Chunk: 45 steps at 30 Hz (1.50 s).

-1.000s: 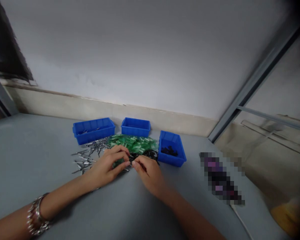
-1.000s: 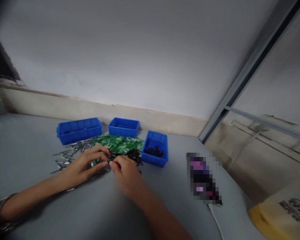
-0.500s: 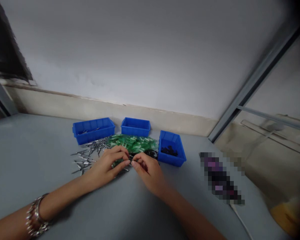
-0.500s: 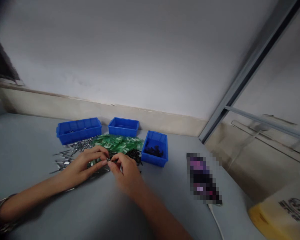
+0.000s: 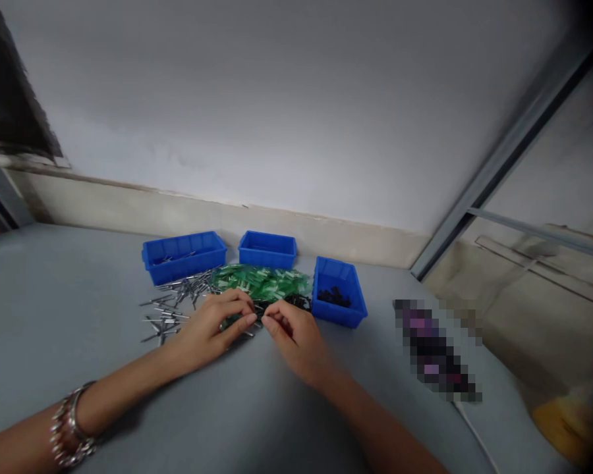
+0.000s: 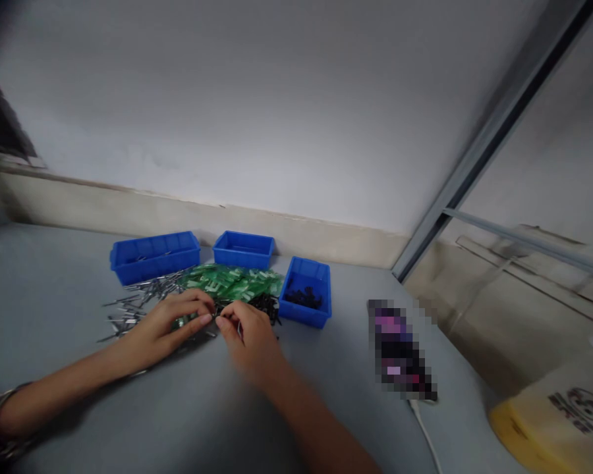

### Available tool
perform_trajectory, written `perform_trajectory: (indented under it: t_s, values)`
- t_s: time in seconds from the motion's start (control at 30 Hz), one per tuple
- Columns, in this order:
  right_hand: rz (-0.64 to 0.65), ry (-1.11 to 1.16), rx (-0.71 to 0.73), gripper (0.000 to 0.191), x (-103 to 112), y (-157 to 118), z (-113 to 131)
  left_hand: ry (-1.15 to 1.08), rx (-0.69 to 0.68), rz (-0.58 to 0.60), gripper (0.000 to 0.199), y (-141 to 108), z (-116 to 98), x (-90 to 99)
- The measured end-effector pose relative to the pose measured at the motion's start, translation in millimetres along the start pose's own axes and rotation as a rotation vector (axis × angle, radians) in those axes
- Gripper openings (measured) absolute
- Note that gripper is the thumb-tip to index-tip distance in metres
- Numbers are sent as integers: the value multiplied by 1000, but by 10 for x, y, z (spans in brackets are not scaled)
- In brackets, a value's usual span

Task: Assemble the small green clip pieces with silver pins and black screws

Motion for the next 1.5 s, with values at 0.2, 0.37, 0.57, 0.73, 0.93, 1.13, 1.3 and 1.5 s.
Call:
perform_trajectory:
  t_s: [0.2, 0.37, 0.57, 0.73, 0.93, 1.13, 1.3, 1.5]
  values:
    - [-9, 10, 3, 17, -2, -3, -7, -36, -22, -40, 22, 9, -30, 35]
    - [-92, -109, 48, 21, 29, -10, 19, -14, -38, 0, 20, -3, -32, 11]
    - [-463, -489, 88, 22, 327, -7, 54, 79, -37, 266, 12, -68, 44, -124]
    - [-692, -803, -22, 27, 625, 18, -19, 68, -73, 298, 9, -108, 96, -145]
    - [-708, -1048, -181, 28, 774, 16, -116, 108, -86, 304, 6, -92, 82, -146]
    - [-638, -1003, -173, 18, 726, 59, -190, 122, -109, 283, 10, -83, 89, -160]
    - [-269, -803, -57, 17, 527, 70, -84, 140, -97, 287, 12, -81, 80, -154]
    - [92, -974, -303, 13, 406, -52, -19, 173, -69, 332, 11, -82, 76, -164]
Point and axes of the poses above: each hand's wrist, its own y-axis towards the middle knuckle, its own x-axis out of the back of the hand, z = x × y, the point moved 3 cm from there along y, towards the middle knuckle, and after that the axes turned 5 degrees about -x, right-handed, at the moved point
